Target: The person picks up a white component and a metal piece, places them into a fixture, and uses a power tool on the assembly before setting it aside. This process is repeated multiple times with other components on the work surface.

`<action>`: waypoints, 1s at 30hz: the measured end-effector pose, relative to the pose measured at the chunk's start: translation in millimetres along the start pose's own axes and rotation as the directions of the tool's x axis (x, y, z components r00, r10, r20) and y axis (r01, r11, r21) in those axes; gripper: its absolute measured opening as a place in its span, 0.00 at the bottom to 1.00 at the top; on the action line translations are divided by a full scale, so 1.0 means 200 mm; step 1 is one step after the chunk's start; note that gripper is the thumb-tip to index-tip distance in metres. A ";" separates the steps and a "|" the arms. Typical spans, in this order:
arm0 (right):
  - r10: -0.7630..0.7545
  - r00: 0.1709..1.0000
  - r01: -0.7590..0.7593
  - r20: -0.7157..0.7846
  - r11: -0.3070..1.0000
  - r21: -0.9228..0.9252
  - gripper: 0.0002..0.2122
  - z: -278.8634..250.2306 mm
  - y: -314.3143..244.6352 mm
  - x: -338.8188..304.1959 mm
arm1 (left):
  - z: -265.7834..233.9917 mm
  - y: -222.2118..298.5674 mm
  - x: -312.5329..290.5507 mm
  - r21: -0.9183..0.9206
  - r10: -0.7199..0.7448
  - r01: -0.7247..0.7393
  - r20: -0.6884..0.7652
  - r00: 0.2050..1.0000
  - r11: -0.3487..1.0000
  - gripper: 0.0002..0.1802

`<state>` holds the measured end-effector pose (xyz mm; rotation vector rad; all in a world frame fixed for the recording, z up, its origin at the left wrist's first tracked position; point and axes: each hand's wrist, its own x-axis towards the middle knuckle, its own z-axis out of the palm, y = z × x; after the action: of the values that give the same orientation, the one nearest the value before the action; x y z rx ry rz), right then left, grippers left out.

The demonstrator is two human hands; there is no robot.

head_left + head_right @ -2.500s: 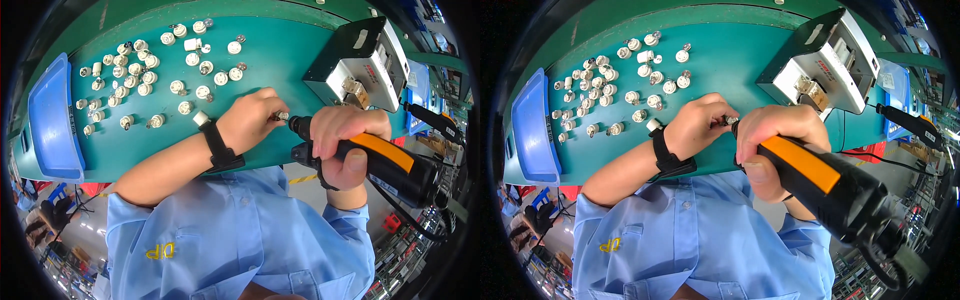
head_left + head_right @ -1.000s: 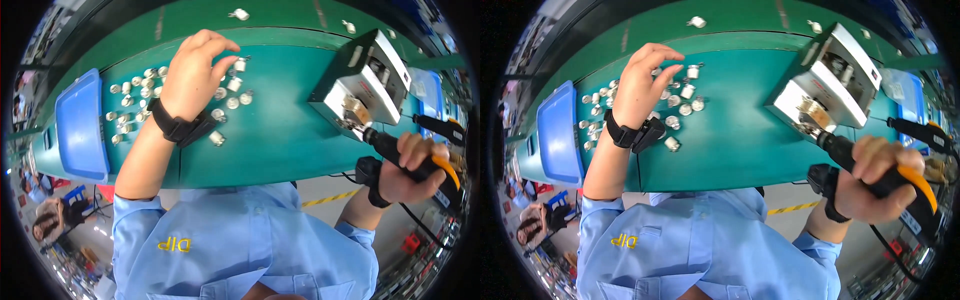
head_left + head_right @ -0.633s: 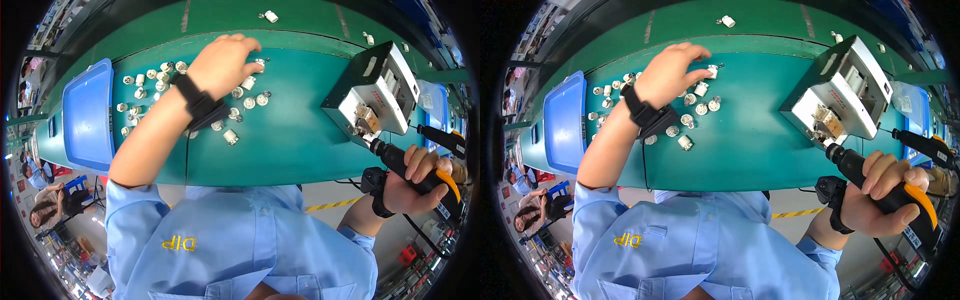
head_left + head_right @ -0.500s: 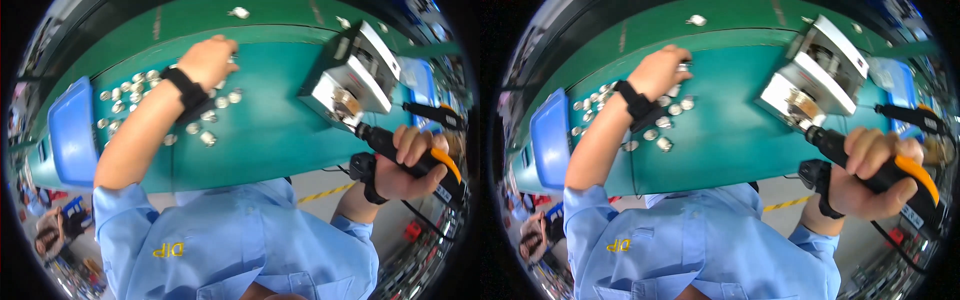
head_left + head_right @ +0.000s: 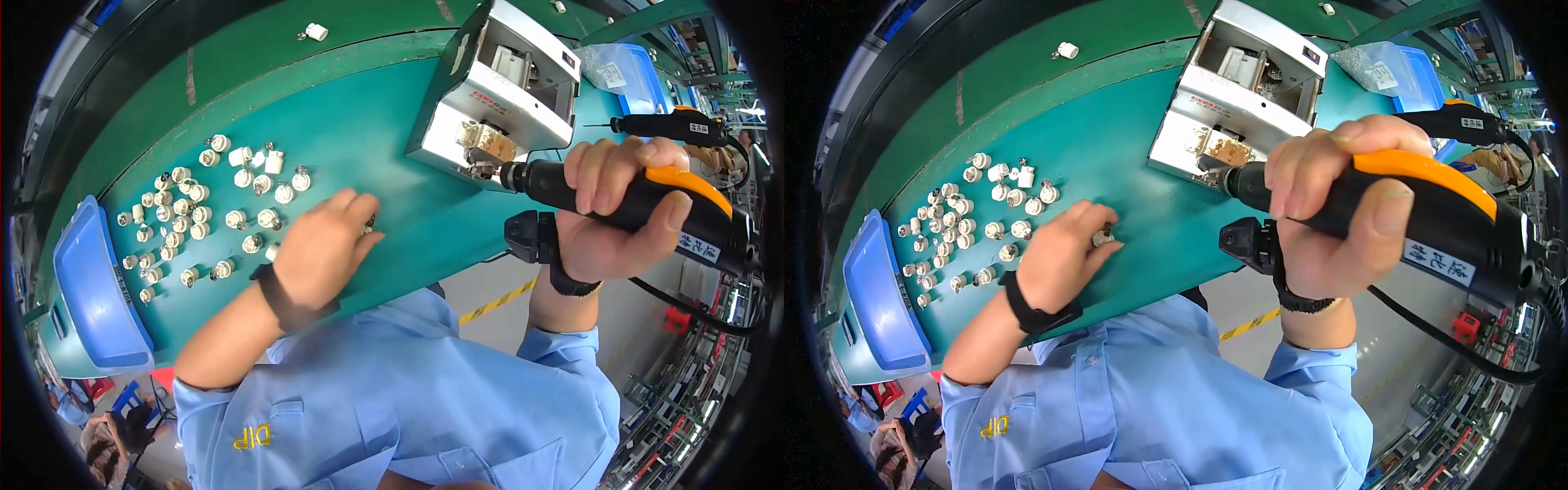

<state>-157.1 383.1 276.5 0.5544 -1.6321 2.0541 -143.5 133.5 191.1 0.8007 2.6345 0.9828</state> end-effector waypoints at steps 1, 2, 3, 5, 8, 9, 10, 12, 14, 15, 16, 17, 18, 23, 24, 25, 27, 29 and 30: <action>-0.004 0.999 0.002 0.041 0.999 0.052 0.21 0.00 -0.01 0.00 | 0.04 -0.01 -0.01 0.033 0.006 -0.005 -0.029 1.000 0.999 0.16; -0.009 0.997 0.001 0.083 0.994 0.107 0.21 0.00 -0.01 0.00 | 0.07 -0.01 -0.02 0.067 0.011 -0.007 -0.059 0.998 0.998 0.16; -0.014 0.992 -0.007 0.123 0.986 0.165 0.20 0.01 -0.02 -0.01 | 0.07 0.01 -0.02 0.068 -0.005 0.009 -0.060 0.998 0.998 0.16; 0.004 0.990 -0.035 0.138 0.974 0.223 0.21 0.04 -0.04 -0.02 | 0.06 0.05 0.00 0.055 0.074 -0.063 -0.247 0.966 0.997 0.18; 0.031 0.990 -0.073 0.137 0.947 0.314 0.23 0.10 -0.10 -0.06 | 0.06 0.11 0.04 -0.072 0.113 -0.145 -0.332 0.936 0.987 0.19; 0.056 0.984 -0.110 0.170 0.939 0.327 0.21 0.12 -0.11 -0.07 | 0.06 0.11 0.04 -0.198 0.116 -0.194 -0.349 0.930 0.961 0.19; 0.081 0.976 -0.147 0.202 0.930 0.337 0.20 0.14 -0.12 -0.08 | 0.05 0.11 0.03 -0.318 0.118 -0.244 -0.367 0.923 0.916 0.19; 0.106 0.965 -0.185 0.238 0.922 0.340 0.19 0.17 -0.13 -0.09 | 0.06 0.07 0.01 -0.338 0.117 -0.240 -0.346 0.931 0.910 0.17; 0.097 0.965 -0.178 0.244 0.927 0.332 0.19 0.21 -0.14 -0.11 | 0.07 0.04 -0.01 -0.379 0.136 -0.248 -0.299 0.944 0.891 0.14; 0.092 0.964 -0.173 0.248 0.929 0.327 0.19 0.22 -0.14 -0.11 | 0.06 0.05 -0.03 -0.380 0.131 -0.245 -0.303 0.944 0.892 0.14; 0.094 0.964 -0.176 0.250 0.928 0.328 0.19 0.23 -0.14 -0.11 | 0.05 0.05 -0.04 -0.350 0.128 -0.238 -0.309 0.942 0.906 0.14; 0.085 0.959 -0.173 0.272 0.931 0.321 0.19 0.24 -0.13 -0.12 | 0.04 0.06 -0.05 -0.319 0.126 -0.230 -0.316 0.940 0.919 0.13; 0.076 0.953 -0.171 0.294 0.933 0.315 0.19 0.25 -0.13 -0.12 | 0.03 0.06 -0.06 -0.288 0.123 -0.222 -0.323 0.938 0.932 0.12; 0.024 0.949 -0.125 0.316 0.944 0.305 0.19 0.30 -0.09 -0.15 | 0.01 0.05 -0.09 -0.176 0.156 -0.232 -0.361 0.919 0.957 0.09; 0.027 0.948 -0.129 0.317 0.943 0.306 0.19 0.31 -0.08 -0.16 | 0.01 0.05 -0.09 -0.176 0.165 -0.238 -0.351 0.922 0.955 0.12; 0.049 0.950 -0.141 0.309 0.949 0.281 0.19 0.31 -0.07 -0.16 | 0.02 0.04 -0.09 -0.177 0.174 -0.244 -0.339 0.925 0.954 0.15; 0.094 0.949 -0.170 0.300 0.957 0.236 0.20 0.33 -0.06 -0.17 | 0.01 0.03 -0.09 -0.178 0.173 -0.242 -0.334 0.927 0.954 0.19; 0.112 0.949 -0.180 0.293 0.960 0.215 0.21 0.29 -0.04 -0.17 | -0.01 0.03 -0.07 -0.093 0.127 -0.166 -0.329 0.936 0.982 0.21; 0.127 0.951 -0.185 0.281 0.964 0.193 0.23 0.27 -0.02 -0.18 | -0.02 0.02 -0.07 -0.050 0.104 -0.127 -0.328 0.939 0.991 0.23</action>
<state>-124.1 328.0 272.1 0.8331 -1.6534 2.3804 -132.1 127.0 197.0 0.8495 2.8297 1.3355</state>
